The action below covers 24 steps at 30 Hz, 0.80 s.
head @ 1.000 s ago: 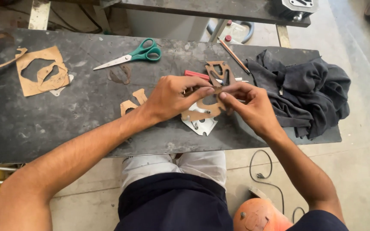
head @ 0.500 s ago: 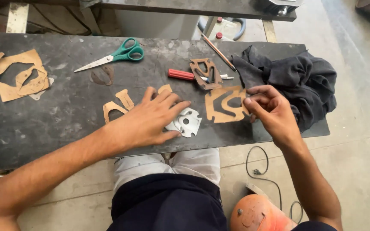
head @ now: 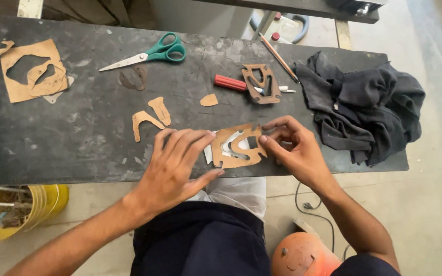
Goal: Tracing a metal part onto gasket material and cutting it out precisely using a utility knife and scissors.
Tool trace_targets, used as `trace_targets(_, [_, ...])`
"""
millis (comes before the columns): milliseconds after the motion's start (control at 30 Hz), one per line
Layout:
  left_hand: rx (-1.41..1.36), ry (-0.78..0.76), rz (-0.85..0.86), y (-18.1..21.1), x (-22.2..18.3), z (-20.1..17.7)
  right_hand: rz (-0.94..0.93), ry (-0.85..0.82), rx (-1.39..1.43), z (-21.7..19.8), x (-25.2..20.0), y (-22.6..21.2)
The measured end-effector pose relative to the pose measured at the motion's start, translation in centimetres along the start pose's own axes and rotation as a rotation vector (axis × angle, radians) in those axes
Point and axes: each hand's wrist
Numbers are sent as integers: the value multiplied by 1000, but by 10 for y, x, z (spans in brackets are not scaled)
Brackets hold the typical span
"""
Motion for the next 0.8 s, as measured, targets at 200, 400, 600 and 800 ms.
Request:
trace_targets(200, [100,47,90,-6,-8,3,-29,11,-135,12,6,-6])
trace_targets(400, [185,51,127,-3,-9,10,-29,-13,-263,13,10,-11])
trace_targets(600, [193,87,139,-4,-8,11,-22,-76,-336,14,21,-12])
trace_targets(800, [189,82,137,-4,-7,10,-65,-105,-424,16,20,-27])
Point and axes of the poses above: each hand's wrist, its own x-axis towards the middle knuckle, its own z-axis out of the palm, y = z × x, and after that the axes turned 12 degrees about z, right-handed
